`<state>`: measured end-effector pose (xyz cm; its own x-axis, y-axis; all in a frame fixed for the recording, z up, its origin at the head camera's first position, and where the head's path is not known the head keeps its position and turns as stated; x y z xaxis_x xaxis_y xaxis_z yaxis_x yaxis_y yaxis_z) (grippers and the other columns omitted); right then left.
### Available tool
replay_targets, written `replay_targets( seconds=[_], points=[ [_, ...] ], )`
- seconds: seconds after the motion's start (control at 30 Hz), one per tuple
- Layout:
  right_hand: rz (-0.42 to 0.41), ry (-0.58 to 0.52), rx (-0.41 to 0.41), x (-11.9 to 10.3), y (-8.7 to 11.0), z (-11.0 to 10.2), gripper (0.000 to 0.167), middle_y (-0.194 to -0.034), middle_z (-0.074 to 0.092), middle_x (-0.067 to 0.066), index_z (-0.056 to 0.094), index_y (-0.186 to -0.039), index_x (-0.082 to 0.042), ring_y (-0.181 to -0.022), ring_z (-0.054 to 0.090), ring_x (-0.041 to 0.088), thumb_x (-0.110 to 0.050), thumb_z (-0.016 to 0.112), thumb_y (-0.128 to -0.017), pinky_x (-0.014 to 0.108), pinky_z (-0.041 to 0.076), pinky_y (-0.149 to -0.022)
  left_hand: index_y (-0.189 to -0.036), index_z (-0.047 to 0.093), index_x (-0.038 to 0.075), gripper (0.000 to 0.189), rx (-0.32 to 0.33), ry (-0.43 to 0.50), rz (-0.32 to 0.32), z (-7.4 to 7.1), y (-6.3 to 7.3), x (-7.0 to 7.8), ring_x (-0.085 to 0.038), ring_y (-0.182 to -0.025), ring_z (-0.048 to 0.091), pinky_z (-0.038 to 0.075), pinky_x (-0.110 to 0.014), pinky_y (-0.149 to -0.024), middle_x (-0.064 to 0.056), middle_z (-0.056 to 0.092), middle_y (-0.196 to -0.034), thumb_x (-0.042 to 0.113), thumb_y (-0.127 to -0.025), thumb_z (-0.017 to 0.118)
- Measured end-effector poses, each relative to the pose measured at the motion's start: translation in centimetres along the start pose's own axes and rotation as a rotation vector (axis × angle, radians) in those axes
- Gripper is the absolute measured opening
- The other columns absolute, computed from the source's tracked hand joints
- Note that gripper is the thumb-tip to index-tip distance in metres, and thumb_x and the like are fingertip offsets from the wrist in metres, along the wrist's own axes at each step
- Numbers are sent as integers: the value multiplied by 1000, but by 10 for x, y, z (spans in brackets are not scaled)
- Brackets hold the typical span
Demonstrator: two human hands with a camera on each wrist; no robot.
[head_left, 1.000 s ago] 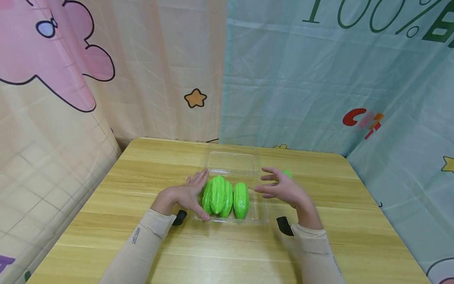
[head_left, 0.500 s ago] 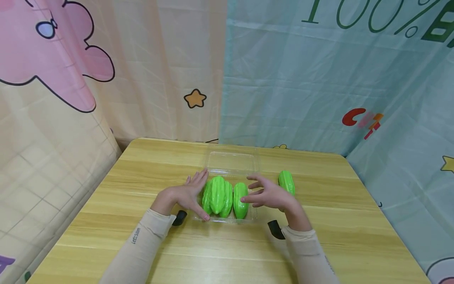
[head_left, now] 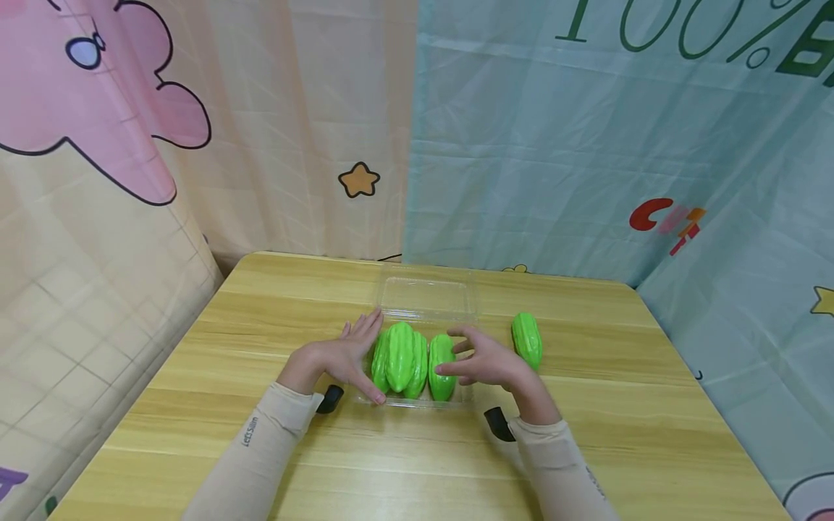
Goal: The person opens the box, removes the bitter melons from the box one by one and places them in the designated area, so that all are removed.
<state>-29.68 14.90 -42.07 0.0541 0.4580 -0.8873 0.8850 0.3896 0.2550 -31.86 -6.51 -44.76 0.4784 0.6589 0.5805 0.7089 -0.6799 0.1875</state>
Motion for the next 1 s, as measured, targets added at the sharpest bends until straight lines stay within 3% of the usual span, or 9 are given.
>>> replay_targets(
  seconds=[0.33, 0.63, 0.73, 0.87, 1.0],
  points=[
    [72, 150, 99, 2, -1, -1, 91, -134, 56, 26, 31, -154, 4, -76, 72, 32, -29, 82, -87, 40, 59, -72, -155, -14, -7, 151, 0, -7, 1, -1, 1, 1, -45, -147, -17, -7, -62, -116, -23, -22, -162, 57, -66, 90],
    [103, 167, 156, 5, -4, -1, 88, -133, 56, 26, 31, -154, 4, -72, 70, 30, -28, 80, -88, 41, 60, -68, -155, -15, -5, 151, -3, 6, -8, 0, 2, 2, -44, -148, -18, -7, -61, -117, -22, -23, -162, 56, -66, 90],
    [107, 235, 156, 7, -7, 2, 85, -132, 58, 26, 34, -152, 6, -72, 69, 28, -30, 79, -89, 41, 59, -68, -155, -15, -5, 151, -2, 3, -10, 0, 2, 1, -44, -148, -18, -7, -61, -117, -21, -24, -162, 56, -66, 90],
    [92, 398, 148, 9, -12, 8, 81, -131, 59, 25, 42, -147, 8, -94, 68, 32, -36, 77, -90, 46, 57, -80, -155, -16, -4, 151, -5, 1, -12, 0, 2, 1, -44, -148, -18, -7, -60, -117, -21, -24, -162, 57, -66, 90],
    [82, 482, 159, 10, -15, 14, 79, -134, 58, 25, 46, -143, 10, -117, 58, 36, -38, 78, -88, 52, 50, -96, -155, -15, -4, 151, -1, -2, -8, 1, 0, 0, -44, -148, -17, -7, -60, -117, -21, -23, -162, 57, -66, 90]
  ],
)
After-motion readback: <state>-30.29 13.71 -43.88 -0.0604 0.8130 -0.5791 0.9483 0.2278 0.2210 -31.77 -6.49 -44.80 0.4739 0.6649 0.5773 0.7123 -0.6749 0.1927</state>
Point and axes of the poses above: each hand's wrist, its own y-axis away from the middle knuckle, its own z-axis out of the palm, x = y × z, the point moved 8 cm from there along -y, towards the middle knuckle
